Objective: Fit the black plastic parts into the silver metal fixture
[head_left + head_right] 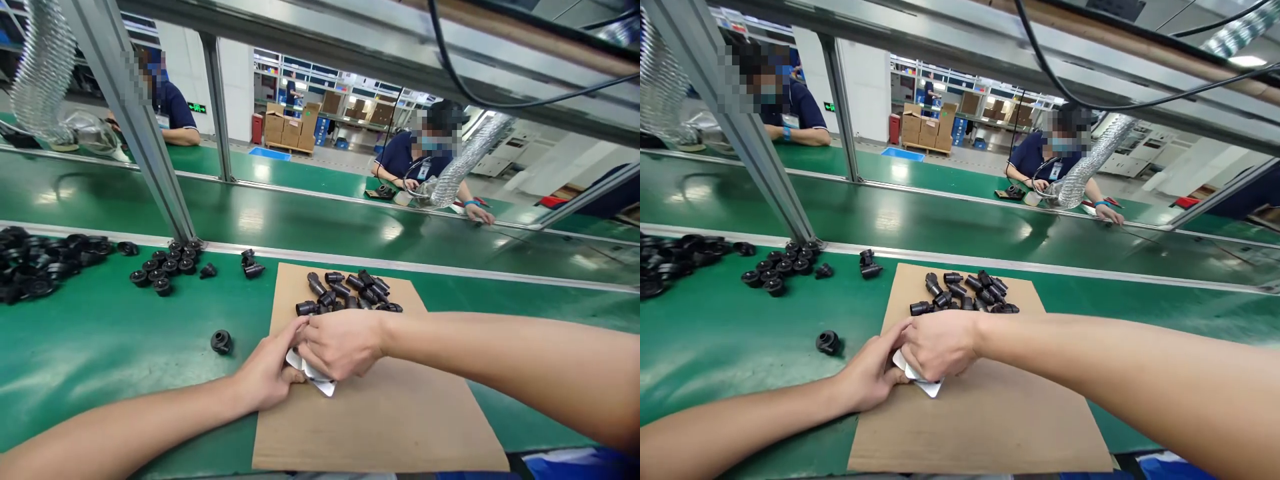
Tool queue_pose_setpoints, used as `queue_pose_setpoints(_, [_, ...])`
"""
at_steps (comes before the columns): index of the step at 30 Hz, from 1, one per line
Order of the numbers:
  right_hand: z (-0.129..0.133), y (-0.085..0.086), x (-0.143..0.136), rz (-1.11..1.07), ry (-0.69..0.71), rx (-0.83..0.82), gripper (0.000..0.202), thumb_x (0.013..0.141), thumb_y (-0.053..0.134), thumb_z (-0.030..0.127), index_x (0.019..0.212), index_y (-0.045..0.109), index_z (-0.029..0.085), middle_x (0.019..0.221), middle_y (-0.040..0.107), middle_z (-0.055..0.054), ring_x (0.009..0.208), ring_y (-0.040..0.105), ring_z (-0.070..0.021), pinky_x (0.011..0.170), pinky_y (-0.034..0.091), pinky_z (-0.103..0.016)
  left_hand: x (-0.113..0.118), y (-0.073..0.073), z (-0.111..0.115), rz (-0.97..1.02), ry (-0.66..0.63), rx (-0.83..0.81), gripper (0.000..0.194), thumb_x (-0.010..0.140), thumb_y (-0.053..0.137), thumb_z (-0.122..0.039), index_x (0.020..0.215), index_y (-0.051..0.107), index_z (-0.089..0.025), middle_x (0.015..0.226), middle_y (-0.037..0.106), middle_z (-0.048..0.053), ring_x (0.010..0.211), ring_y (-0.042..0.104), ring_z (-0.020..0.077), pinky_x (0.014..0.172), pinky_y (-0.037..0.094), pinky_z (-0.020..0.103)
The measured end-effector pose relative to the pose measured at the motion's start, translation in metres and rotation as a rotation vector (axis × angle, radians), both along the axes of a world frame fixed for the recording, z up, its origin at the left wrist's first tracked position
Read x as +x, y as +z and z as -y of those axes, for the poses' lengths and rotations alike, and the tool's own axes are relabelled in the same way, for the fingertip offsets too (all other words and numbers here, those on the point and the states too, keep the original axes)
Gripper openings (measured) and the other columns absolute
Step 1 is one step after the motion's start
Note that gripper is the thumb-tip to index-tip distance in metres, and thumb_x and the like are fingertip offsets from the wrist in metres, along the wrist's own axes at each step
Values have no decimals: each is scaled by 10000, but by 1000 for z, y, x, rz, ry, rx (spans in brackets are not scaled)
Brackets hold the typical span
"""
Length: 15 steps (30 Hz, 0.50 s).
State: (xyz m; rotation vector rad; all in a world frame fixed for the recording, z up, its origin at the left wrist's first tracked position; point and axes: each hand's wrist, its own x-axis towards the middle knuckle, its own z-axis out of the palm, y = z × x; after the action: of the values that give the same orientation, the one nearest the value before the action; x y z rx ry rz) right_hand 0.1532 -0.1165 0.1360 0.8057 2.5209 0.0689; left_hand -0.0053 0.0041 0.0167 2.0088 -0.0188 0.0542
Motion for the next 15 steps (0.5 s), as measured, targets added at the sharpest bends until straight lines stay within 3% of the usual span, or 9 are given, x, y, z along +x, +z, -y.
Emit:
queue_pose_setpoints(4, [21,-5,-5,-68,-302,122,231,895,658,245,1052,637,77,858,612,-93,761,539,-246,646,382,-390,0,1,-3,28,-31,11,1054,772,673,-23,1640,162,-334,1417,670,22,1241,655,280,1050,500,383])
queue_pose_setpoints(6, [26,-5,-6,-130,-342,200,204,1011,514,196,1151,604,77,946,635,-111,817,548,-241,627,359,-373,0,3,-4,13,-40,20,1050,789,682,-46,1646,147,-330,1457,644,33,1302,622,294,1089,482,405])
queue_pose_setpoints(8, [27,-5,-4,-159,-295,221,251,1059,392,148,1188,594,74,991,642,-129,861,553,-242,616,348,-365,0,5,-5,-12,-36,32,1037,803,700,-81,1650,150,-319,1487,621,47,1314,616,308,1092,484,415])
queue_pose_setpoints(10, [23,-6,-2,-143,-222,186,234,1035,415,137,1132,617,70,966,638,-132,851,545,-247,636,366,-367,-1,5,-4,-19,-32,43,1029,813,719,-113,1652,155,-307,1501,609,61,1279,640,311,1076,494,411])
queue_pose_setpoints(12, [20,-9,0,-117,-185,132,174,947,556,187,1054,634,74,932,627,-130,823,530,-257,695,406,-381,-1,4,-2,-5,-26,51,1023,817,728,-132,1653,162,-294,1497,612,72,1236,664,308,1041,512,392])
queue_pose_setpoints(15, [20,-15,-1,-133,-258,89,382,750,724,294,1046,633,70,956,614,-137,825,511,-275,755,445,-403,-2,2,0,2,-10,64,1003,812,725,-126,1645,190,-287,1437,655,70,1162,694,299,947,546,351])
